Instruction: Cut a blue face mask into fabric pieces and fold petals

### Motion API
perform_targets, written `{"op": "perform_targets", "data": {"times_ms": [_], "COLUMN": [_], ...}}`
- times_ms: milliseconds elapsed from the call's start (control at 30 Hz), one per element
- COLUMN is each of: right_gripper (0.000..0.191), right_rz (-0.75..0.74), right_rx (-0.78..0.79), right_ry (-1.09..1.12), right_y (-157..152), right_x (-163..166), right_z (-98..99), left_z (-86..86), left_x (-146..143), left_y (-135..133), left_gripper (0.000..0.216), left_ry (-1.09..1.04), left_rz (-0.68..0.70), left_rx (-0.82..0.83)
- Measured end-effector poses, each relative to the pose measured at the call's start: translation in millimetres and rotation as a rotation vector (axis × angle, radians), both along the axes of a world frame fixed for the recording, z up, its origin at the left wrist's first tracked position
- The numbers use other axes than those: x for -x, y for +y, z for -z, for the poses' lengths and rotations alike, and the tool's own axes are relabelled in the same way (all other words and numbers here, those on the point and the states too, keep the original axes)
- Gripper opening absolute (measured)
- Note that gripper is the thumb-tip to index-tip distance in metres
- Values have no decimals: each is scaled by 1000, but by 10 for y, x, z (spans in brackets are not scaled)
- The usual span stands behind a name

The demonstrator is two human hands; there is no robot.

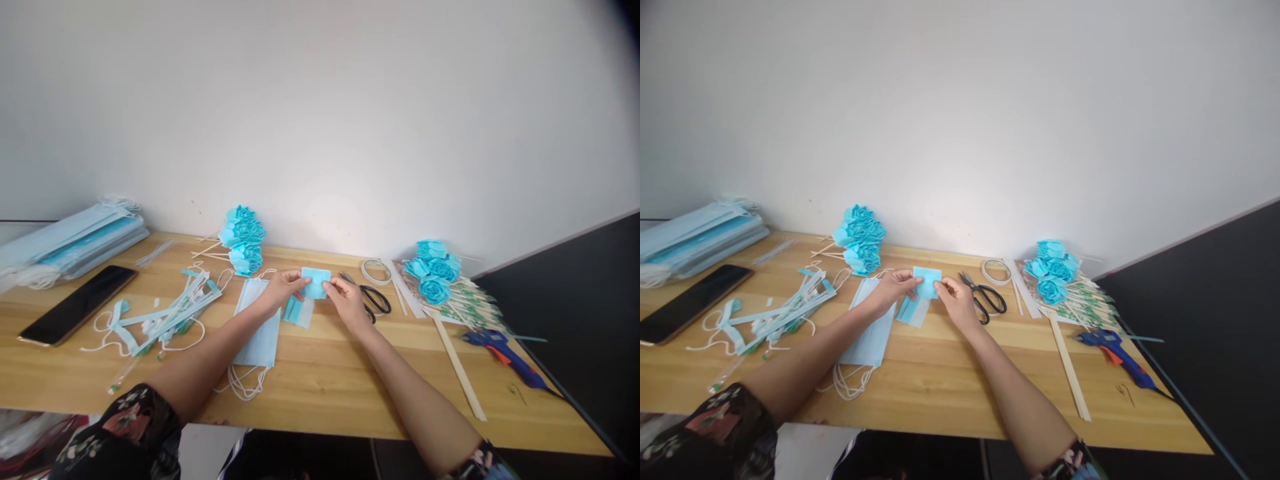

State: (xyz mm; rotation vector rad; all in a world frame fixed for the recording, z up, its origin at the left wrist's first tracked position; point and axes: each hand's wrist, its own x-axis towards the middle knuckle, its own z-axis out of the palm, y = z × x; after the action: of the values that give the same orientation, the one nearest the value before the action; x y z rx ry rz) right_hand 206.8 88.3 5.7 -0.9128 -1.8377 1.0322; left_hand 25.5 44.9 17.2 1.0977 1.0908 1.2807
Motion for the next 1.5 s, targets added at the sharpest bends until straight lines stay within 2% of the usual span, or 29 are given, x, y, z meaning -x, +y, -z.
{"op": "perform_targets", "data": {"times_ms": [167, 333, 567, 700, 767, 867, 1000, 1133, 1367, 1500], "right_gripper": [26, 31, 23, 22, 23, 35, 31, 21, 22, 14], "right_rz": [-104, -141, -80, -93, -128, -174, -195, -98, 21, 46], "right_rx": [112, 140, 27, 36, 112, 249, 307, 194, 26, -187], "right_ry": [65, 144, -62, -25, 58, 159, 131, 97, -36, -82], "right_y": [21, 24, -18, -14, -7, 8, 37, 77, 85, 91], "right_x": [-8, -22, -26, -19, -7, 22, 40, -3, -58, -71], "right_z": [37, -35, -46, -29, -18, 23, 97, 110, 42, 5], "left_z": [49, 175, 197, 201, 208, 198, 155, 136, 97, 47], "left_x": [17, 19, -31, -20, -7, 5, 1, 7, 46, 52], "left_y": [27, 56, 28, 38, 47, 53, 45, 40, 41, 39], "left_gripper": [42, 37, 36, 34, 33, 33, 31, 32, 38, 27], "left_ry": [74, 247, 417, 389, 320, 190, 128, 141, 255, 286], "left_rz": [-45, 41, 68, 51, 38, -6, -2, -19, -92, -143], "left_rx": [-48, -118, -174, -172, -170, -153, -161, -169, -139, -128]}}
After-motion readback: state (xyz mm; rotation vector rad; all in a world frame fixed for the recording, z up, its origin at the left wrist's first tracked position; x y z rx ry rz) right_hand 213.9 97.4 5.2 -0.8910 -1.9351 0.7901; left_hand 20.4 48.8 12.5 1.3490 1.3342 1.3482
